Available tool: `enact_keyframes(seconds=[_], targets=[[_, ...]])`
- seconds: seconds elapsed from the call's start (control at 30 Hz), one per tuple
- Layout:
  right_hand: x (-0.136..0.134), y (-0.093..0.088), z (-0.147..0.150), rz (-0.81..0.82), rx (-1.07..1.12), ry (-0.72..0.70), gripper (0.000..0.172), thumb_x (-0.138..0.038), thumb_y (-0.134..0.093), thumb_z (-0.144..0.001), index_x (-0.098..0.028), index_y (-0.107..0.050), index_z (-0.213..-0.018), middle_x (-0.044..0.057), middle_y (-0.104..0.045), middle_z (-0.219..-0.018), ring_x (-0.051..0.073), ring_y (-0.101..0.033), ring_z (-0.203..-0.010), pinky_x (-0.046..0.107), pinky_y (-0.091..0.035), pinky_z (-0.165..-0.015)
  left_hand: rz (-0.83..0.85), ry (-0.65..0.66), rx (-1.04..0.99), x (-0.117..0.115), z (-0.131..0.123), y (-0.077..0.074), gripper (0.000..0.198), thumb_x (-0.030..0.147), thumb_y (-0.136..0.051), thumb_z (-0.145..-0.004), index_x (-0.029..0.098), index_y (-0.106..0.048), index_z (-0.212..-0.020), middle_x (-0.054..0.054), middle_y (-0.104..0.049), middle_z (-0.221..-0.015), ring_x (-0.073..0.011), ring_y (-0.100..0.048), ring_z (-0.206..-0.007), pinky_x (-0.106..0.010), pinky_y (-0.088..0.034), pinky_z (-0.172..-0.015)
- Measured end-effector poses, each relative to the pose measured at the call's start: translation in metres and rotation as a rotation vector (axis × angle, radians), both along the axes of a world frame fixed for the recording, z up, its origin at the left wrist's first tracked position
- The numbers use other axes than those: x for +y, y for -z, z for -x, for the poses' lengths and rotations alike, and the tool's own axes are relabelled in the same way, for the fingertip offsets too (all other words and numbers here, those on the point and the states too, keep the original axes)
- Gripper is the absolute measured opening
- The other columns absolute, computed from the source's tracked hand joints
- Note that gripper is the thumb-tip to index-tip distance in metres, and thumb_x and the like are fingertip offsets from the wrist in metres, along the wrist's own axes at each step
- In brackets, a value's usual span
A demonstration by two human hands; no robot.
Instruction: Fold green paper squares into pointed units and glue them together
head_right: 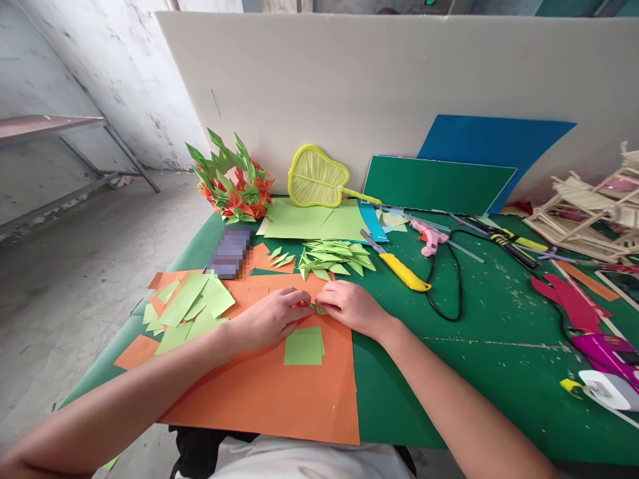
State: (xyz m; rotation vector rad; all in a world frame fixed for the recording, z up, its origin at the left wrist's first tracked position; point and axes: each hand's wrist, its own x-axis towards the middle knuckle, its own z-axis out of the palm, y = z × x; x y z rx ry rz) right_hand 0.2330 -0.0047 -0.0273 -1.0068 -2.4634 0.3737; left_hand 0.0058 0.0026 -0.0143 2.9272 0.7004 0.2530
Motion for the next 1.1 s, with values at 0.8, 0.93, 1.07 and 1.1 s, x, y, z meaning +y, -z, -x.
enact_keyframes(seconds=[0.8,0.93,1.07,1.1], targets=[[0.0006,-0.0053,0.0014,-0.003,-0.030,-0.045,0.024,-0.020,-0.042,-0.097,-0.021,-0.066,-0.091,0.005,-0.065,-0.089,0.018,-0.057,-0.085,0.029,-0.046,-0.075,0.026,0.036,-0.055,-0.0008,-0.0015,-0.0008,0.031,0.014,-0.035,-0.095,0.017,-0.061,-0.110,-0.011,-0.057,-0.110,-0.0201,-0.054,-0.092,-0.031,-0.048,-0.078],[0.0017,-0.0032,0.0011,-0.011,0.012,-0.045,0.025,-0.022,-0.042,-0.097,-0.021,-0.066,-0.089,0.005,-0.067,-0.088,0.018,-0.058,-0.084,0.030,-0.047,-0.074,0.038,0.021,-0.039,-0.0025,-0.0023,-0.0014,0.030,0.012,-0.034,-0.094,0.016,-0.061,-0.105,-0.011,-0.056,-0.109,-0.0208,-0.053,-0.094,-0.031,-0.047,-0.079],[0.0026,-0.0025,0.0006,-0.011,0.032,-0.067,0.026,-0.023,-0.042,-0.097,-0.021,-0.067,-0.090,0.006,-0.067,-0.090,0.018,-0.059,-0.084,0.030,-0.047,-0.074,0.048,0.023,-0.069,-0.0027,-0.0022,-0.0011,0.030,0.013,-0.033,-0.096,0.018,-0.060,-0.108,-0.010,-0.055,-0.112,-0.0198,-0.053,-0.096,-0.029,-0.046,-0.080],[0.0025,-0.0028,0.0006,-0.008,0.034,-0.069,0.026,-0.023,-0.042,-0.097,-0.022,-0.067,-0.090,0.005,-0.067,-0.090,0.017,-0.059,-0.084,0.030,-0.047,-0.074,0.045,0.024,-0.070,-0.0024,-0.0020,-0.0012,0.029,0.014,-0.034,-0.096,0.018,-0.060,-0.109,-0.010,-0.055,-0.111,-0.0198,-0.053,-0.096,-0.029,-0.046,-0.080]])
